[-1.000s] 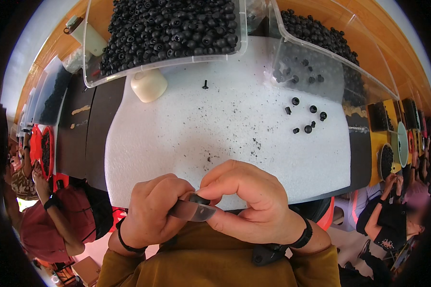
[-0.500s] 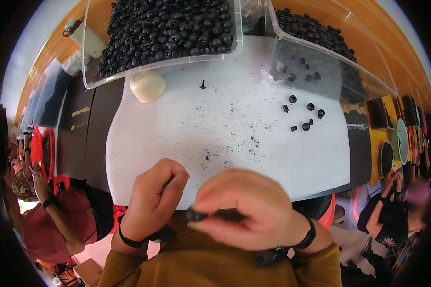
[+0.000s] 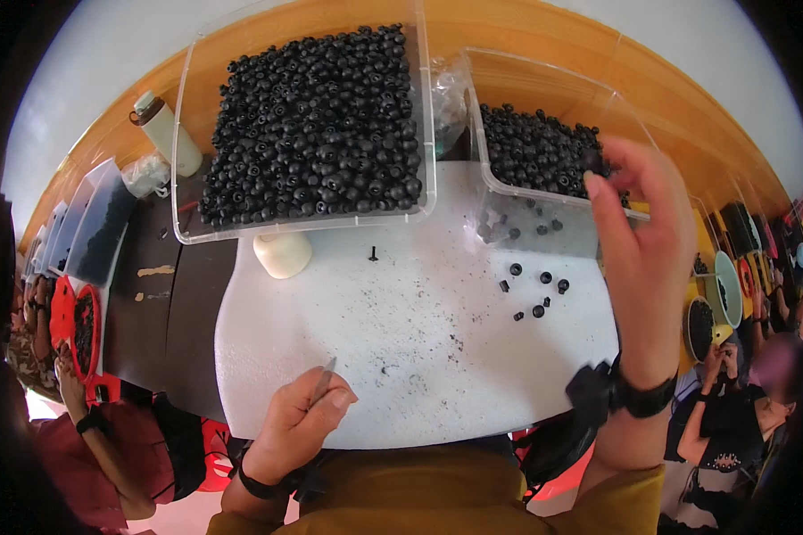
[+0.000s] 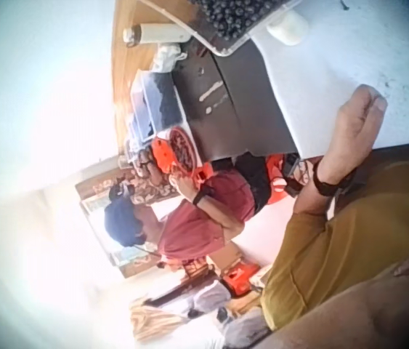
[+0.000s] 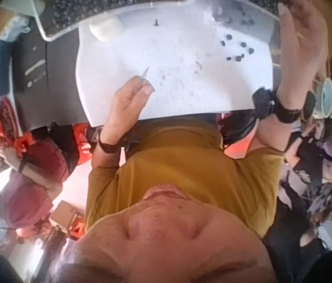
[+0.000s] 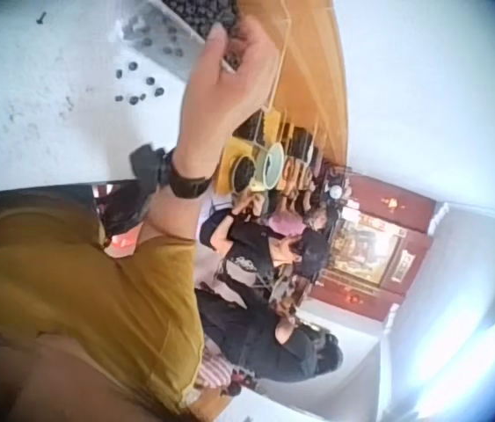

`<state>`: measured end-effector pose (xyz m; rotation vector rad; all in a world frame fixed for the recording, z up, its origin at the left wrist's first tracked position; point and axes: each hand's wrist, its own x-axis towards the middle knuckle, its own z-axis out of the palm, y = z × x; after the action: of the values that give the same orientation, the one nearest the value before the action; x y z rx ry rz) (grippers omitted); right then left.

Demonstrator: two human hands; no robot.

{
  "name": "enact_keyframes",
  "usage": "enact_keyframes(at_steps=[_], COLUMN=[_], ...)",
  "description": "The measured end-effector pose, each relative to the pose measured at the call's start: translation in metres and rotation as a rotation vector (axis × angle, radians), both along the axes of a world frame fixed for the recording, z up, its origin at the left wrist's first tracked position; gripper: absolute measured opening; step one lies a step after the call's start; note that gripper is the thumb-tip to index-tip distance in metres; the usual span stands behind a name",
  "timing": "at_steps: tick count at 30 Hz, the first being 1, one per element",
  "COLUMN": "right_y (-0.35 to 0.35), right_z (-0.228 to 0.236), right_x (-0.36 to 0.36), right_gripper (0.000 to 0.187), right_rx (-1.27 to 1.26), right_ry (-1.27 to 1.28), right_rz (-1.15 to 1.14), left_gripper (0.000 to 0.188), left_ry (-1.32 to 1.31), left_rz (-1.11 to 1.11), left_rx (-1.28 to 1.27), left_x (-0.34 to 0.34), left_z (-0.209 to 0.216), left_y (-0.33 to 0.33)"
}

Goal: Trim and inspect small black rubber or plastic industrial components using a small blade.

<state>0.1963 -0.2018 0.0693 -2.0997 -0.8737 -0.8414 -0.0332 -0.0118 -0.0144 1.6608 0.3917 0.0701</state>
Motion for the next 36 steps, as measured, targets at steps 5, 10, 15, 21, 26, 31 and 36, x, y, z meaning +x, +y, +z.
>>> enact_keyframes(at_steps=[5, 10, 15, 21, 26, 31, 36], right_y=[0.037, 0.111, 0.135, 0.135, 0.118, 0.077, 0.049], right_z=[-0.008, -0.026, -0.035, -0.028, -0.024, -0.039, -0.065], right_x=[-0.007, -0.019, 0.005, 0.007, -0.010, -0.068, -0.081], right_gripper=[0.033, 0.017, 0.002, 0.002, 0.006, 0.007, 0.030], right_rx=[-0.103, -0.292, -0.496, -0.596, -0.166, 0.421, 0.284], right_ry=[-0.156, -0.130, -0.179, -0.105, 0.134, 1.080, 1.152], right_rz=[0.205, 0.422, 0.316, 0.330, 0.552, 0.851, 1.051], left_gripper=[0.013, 0.012, 0.011, 0.012, 0.013, 0.006, 0.005], left_ry=[-0.022, -0.035, -0.009, 0.013, 0.024, -0.162, -0.173], left_rz=[0.008, -0.038, -0.063, -0.108, -0.062, -0.061, -0.146], left_rx=[-0.020, -0.033, -0.088, -0.138, -0.257, -0.099, -0.044], left_x=[-0.002, 0.000, 0.001, 0.001, -0.002, 0.001, 0.017], left_z=[-0.003, -0.004, -0.002, -0.004, 0.001, 0.006, 0.008], left_y=[0.004, 0.009, 0.013, 0.017, 0.019, 0.020, 0.010])
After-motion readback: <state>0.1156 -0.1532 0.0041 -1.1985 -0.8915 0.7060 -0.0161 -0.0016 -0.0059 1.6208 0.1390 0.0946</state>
